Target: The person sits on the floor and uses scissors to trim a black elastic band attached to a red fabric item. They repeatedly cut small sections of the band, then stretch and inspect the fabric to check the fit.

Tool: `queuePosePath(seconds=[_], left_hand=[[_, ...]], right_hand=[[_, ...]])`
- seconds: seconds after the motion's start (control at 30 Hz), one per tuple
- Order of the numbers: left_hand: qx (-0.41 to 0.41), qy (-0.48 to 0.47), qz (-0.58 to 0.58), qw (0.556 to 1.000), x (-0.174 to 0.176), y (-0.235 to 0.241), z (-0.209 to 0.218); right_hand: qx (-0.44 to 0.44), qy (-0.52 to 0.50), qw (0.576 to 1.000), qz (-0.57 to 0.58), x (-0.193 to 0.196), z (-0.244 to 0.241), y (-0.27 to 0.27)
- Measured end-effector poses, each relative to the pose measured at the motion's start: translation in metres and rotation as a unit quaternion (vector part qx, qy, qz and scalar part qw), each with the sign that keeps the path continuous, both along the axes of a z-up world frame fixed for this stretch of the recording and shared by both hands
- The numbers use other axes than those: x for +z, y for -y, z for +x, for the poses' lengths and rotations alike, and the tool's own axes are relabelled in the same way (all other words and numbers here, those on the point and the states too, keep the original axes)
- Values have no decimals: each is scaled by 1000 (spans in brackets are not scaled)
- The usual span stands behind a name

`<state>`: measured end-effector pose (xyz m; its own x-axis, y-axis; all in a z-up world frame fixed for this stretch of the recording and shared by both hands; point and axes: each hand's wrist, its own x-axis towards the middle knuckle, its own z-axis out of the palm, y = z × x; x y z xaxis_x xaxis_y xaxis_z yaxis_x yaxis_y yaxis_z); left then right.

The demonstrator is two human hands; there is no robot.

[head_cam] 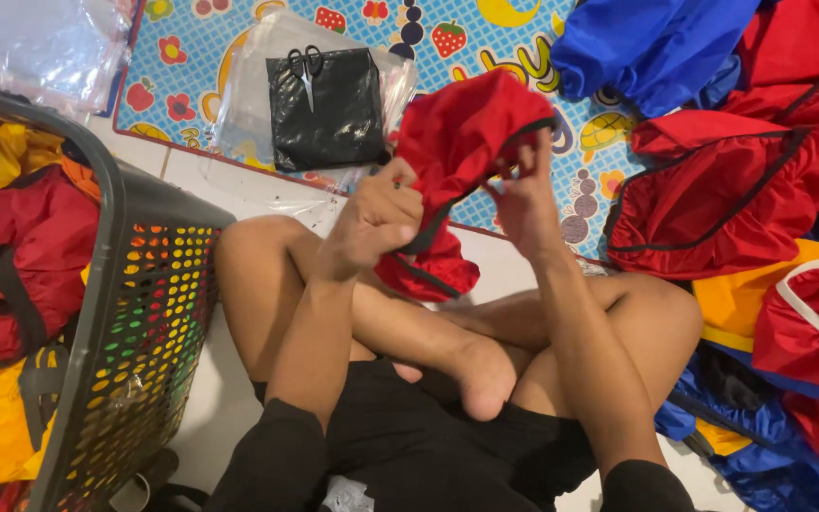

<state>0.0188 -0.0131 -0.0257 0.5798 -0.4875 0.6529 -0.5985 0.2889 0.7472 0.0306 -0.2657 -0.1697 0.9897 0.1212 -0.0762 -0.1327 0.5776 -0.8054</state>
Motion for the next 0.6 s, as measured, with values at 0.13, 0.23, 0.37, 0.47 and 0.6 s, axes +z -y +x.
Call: queuePosePath(seconds=[0.13, 0.23, 0.37, 0.47, 0.6], left_hand=[[268, 150, 255, 917, 24, 19, -13], [207, -164, 502, 824, 19, 28, -8], [241, -253, 487, 801, -54, 26, 5], [320, -264, 490, 767, -72, 32, 10], [222, -401, 621, 636, -43, 32, 4]], right_hand=[[-142, -88, 977, 133, 42, 17, 59], [-187, -191, 957, 110, -11, 12, 119], [-186, -336, 923, -8, -46, 24, 139], [-175, -326, 929, -9, -11, 21, 112], [-92, -363, 923, -86, 51, 0, 67]])
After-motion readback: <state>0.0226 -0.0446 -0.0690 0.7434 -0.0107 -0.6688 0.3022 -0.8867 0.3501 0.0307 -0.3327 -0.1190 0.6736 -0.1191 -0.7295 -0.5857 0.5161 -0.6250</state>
